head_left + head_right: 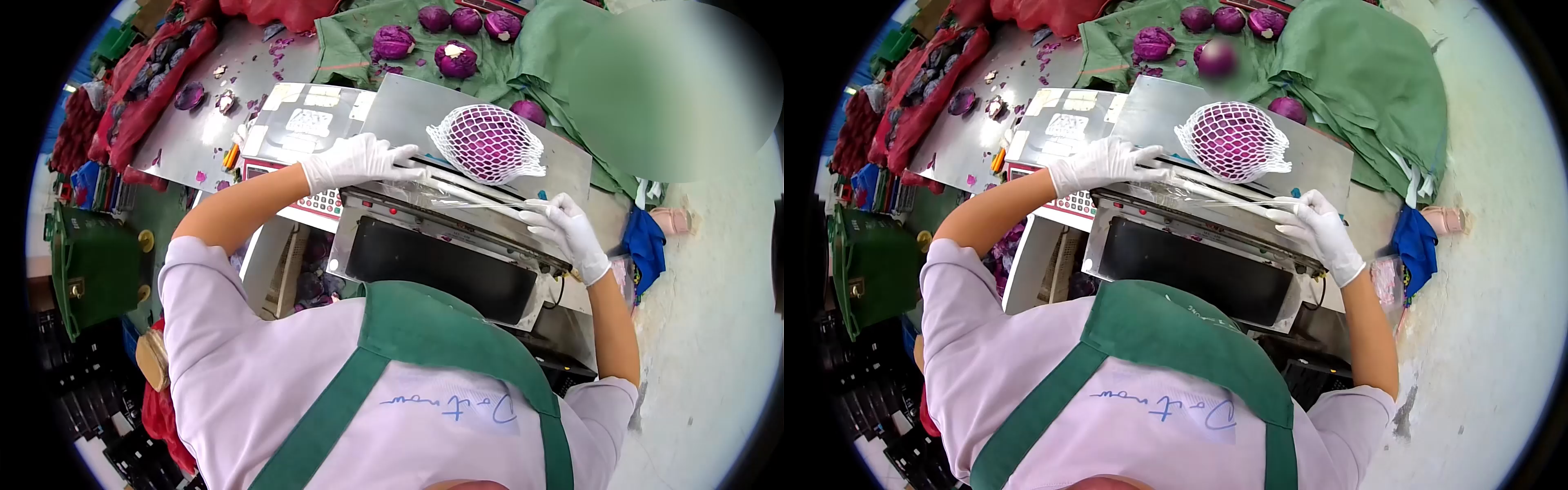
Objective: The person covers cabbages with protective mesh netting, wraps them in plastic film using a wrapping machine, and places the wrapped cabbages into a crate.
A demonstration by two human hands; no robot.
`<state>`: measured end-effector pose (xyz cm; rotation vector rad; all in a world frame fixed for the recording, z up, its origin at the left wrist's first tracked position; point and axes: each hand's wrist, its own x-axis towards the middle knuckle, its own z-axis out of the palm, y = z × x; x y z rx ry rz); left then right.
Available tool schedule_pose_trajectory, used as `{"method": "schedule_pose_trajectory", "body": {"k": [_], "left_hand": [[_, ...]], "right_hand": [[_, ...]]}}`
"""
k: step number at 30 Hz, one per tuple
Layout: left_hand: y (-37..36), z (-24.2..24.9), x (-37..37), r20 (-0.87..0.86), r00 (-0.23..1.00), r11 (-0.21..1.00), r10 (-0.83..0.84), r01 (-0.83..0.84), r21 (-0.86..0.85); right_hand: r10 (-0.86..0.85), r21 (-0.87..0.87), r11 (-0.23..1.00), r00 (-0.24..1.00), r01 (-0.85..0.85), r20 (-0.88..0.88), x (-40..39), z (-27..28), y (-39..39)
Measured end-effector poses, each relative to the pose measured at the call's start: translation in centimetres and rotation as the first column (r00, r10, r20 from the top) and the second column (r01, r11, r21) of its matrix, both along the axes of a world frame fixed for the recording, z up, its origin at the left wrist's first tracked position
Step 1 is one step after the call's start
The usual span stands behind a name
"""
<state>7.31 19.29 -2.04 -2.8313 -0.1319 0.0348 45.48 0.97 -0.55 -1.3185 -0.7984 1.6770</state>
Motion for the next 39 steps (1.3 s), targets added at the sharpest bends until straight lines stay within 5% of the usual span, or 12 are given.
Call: {"method": "schedule_pose_trajectory", "body": {"k": [5,7,9,15,18,21,22,23,24,31,33,39], "left_hand": [[-2.1,0.3,1.0,0.144,0.982,0.933,0.121,-0.064,-0.354],[-3.4,1.0,0.5,-0.132,0.671,-0.073,0.73,-0.114,-0.991],[-4.8,3.9,-0.8,-0.12,0.573,-0.215,0.811,0.101,-0.971],[-2.5,12.1,1.1,0.507,0.362,0.409,0.782,0.317,-0.856],[2.1,7.7,5.3,0.626,0.638,0.657,0.449,0.239,-0.715],[1.2,4.5,7.3,0.313,0.895,0.823,0.317,-0.095,-0.559],[0.9,2.9,7.7,0.348,0.897,0.783,0.272,0.004,-0.622],[0.4,1.5,8.0,0.373,0.871,0.595,0.32,0.121,-0.795],[-0.2,0.2,8.4,0.389,0.843,0.367,0.371,0.252,-0.895],[-6.5,1.1,10.3,0.103,0.852,-0.157,0.513,0.211,-0.965],[-12.5,4.5,8.6,-0.245,0.845,-0.798,0.475,0.298,-0.523],[-20.4,2.0,6.8,-0.227,0.865,-0.838,0.448,0.319,-0.442]], "right_hand": [[-0.043,0.042,0.998,0.996,0.04,0.081,-1.4,0.2,-0.8],[-0.035,0.099,0.995,0.981,0.016,0.191,-1.5,1.3,-2.1],[-0.06,0.127,0.991,0.984,0.038,0.17,-1.6,4.2,-2.9],[-0.359,0.801,0.598,0.89,-0.013,0.282,-0.9,11.0,2.3],[-0.631,0.575,0.416,0.232,-0.704,0.74,0.9,6.8,8.7],[-0.454,0.03,0.645,-0.351,-0.764,0.819,-0.4,3.2,10.8],[-0.316,0.078,0.649,-0.175,-0.757,0.932,-1.9,3.4,10.0],[0.021,0.293,0.813,0.528,-0.503,0.849,-3.1,1.4,9.6],[-0.056,0.301,0.953,0.976,-0.01,0.21,-4.2,-0.7,9.0],[-0.038,0.325,0.929,0.825,-0.18,0.564,-8.0,2.0,0.8],[-0.033,0.28,0.947,0.816,-0.159,0.577,-8.7,1.7,-1.1],[0.014,0.171,0.975,0.802,-0.144,0.597,-10.7,0.6,-6.6]]}}
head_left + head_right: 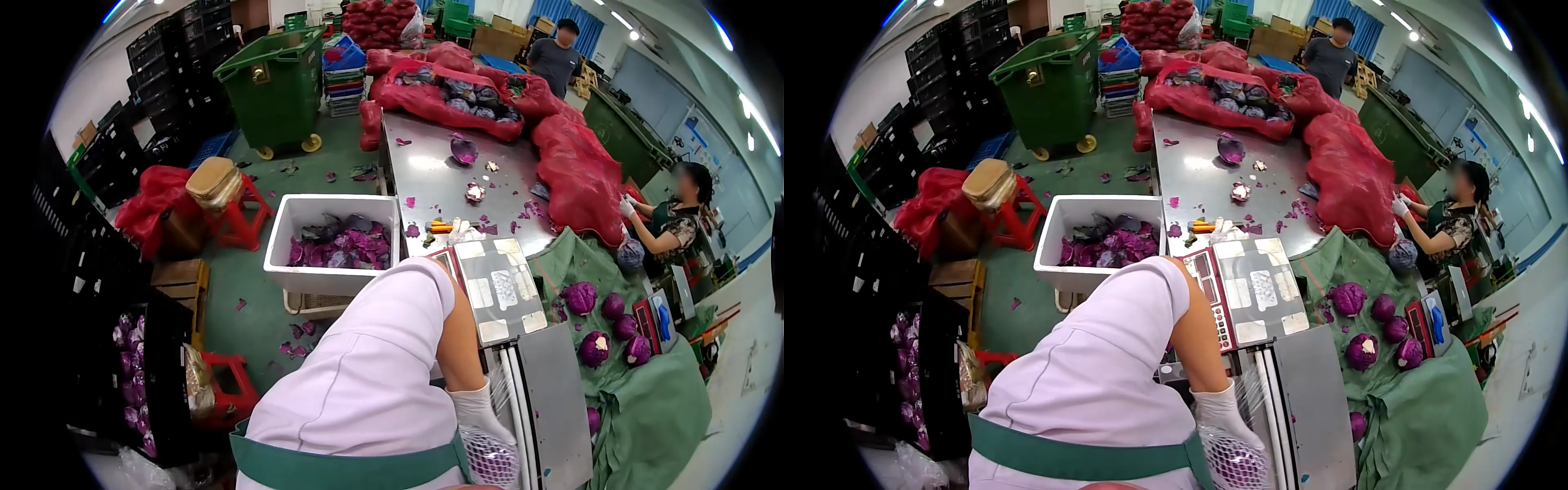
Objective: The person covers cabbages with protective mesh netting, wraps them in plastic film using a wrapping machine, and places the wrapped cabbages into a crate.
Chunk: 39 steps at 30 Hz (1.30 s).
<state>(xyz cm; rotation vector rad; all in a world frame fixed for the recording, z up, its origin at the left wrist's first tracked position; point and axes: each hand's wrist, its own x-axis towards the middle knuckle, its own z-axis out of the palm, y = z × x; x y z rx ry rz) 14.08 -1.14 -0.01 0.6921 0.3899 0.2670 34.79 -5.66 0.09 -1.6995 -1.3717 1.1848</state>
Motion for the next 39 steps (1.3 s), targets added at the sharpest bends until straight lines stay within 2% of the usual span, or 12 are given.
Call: {"method": "schedule_pose_trajectory", "body": {"k": [6,12,16,19,25,28,29,33,35,36,37,39], "left_hand": [[-4.3,-2.9,-2.2,-0.147,0.989,0.943,-0.023,0.07,0.326],[-8.2,-2.0,-10.9,-0.628,0.739,0.566,0.243,0.418,0.711],[-9.1,-4.0,-13.0,-0.377,0.628,0.454,0.681,0.042,0.89],[-9.0,-2.9,-11.6,-0.32,0.701,0.69,0.637,-0.334,0.642],[-7.2,-2.1,-7.0,-0.313,0.664,0.734,0.679,-0.622,0.271],[-6.0,-1.7,-5.8,-0.429,0.685,0.688,0.589,-0.703,-0.179],[-6.2,-2.0,-5.4,-0.412,0.68,0.646,0.607,-0.724,-0.243],[-10.5,-4.0,-9.5,-0.785,0.465,0.643,0.41,-0.758,-0.112],[-12.1,-12.2,-11.1,-0.807,0.47,0.908,0.359,-0.374,0.186],[-12.8,-10.8,-10.5,-0.855,0.435,0.942,0.281,-0.296,0.159],[-12.9,-14.1,-10.0,-0.813,0.483,0.943,0.324,-0.099,0.317],[-11.7,-20.7,-8.7,-0.747,0.622,0.607,0.235,0.506,0.612]], "right_hand": [[-0.046,-0.083,0.996,0.999,0.046,0.01,-0.7,-0.9,-4.9],[-0.118,-0.142,0.983,0.993,0.117,0.004,-0.4,-1.9,-10.0],[-0.185,-0.178,0.966,0.982,0.186,0.022,0.0,-2.6,-13.7],[-0.211,-0.168,0.961,0.975,0.219,0.066,0.2,-3.4,-16.3],[-0.588,-0.135,0.809,0.783,0.572,-0.204,-1.3,0.5,-14.7],[-0.466,0.025,0.881,0.874,0.473,-0.135,2.5,-2.0,-15.0],[-0.584,-0.414,0.812,0.572,0.412,-0.576,5.1,-1.9,-15.0],[-0.698,-0.722,0.692,0.268,0.011,-0.664,12.2,-13.3,-22.5],[-0.052,-0.193,0.981,0.985,0.02,-0.162,9.0,-16.0,-24.0],[0.216,-0.017,0.974,0.909,-0.225,0.356,7.0,-17.3,-24.1],[0.132,0.25,0.937,0.908,-0.245,0.396,5.1,-19.9,-23.1],[0.368,-0.134,0.93,0.858,-0.343,0.357,2.0,-31.7,-22.8]]}}
